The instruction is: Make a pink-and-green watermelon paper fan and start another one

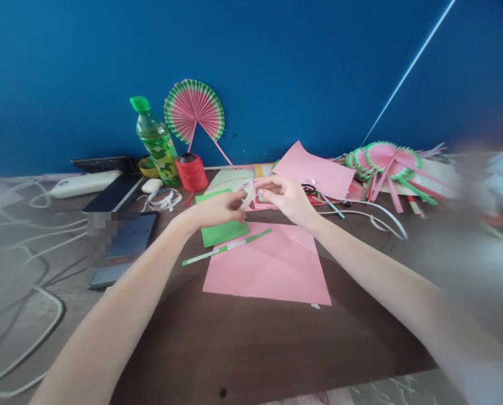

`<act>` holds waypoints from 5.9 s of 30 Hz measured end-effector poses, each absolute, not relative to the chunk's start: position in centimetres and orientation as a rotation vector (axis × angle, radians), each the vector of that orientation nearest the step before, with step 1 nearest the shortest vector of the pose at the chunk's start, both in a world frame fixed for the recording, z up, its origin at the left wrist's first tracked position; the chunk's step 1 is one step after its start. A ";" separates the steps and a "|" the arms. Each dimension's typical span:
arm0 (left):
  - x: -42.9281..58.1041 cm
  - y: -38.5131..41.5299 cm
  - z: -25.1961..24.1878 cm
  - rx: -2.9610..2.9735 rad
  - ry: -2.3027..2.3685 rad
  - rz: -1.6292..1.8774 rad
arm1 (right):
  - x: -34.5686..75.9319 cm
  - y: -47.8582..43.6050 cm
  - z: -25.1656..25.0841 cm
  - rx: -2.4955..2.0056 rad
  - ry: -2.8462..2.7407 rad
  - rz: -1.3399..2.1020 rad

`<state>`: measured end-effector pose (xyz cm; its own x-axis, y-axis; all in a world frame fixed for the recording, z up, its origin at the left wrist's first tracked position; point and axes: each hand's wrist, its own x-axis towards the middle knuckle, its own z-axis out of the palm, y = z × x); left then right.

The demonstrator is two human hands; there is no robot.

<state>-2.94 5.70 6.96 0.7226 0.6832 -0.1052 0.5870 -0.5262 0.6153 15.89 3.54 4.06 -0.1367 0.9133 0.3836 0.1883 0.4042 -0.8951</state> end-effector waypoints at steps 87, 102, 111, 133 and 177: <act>-2.5 5.6 6.4 2.123 0.825 0.337 | 16.4 3.8 3.9 -0.866 -1.630 1.050; -2.9 6.3 5.6 1.705 0.666 0.546 | 16.5 3.3 4.6 -0.687 -1.672 1.149; -3.3 6.6 6.2 2.252 1.267 0.354 | 16.5 4.0 4.0 -0.920 -1.621 1.207; -1.6 5.8 4.6 2.402 0.972 0.022 | 16.7 1.5 1.2 -1.104 -1.527 1.142; -1.3 5.8 3.7 2.420 0.953 -0.055 | 16.5 1.1 0.5 -1.136 -1.634 0.915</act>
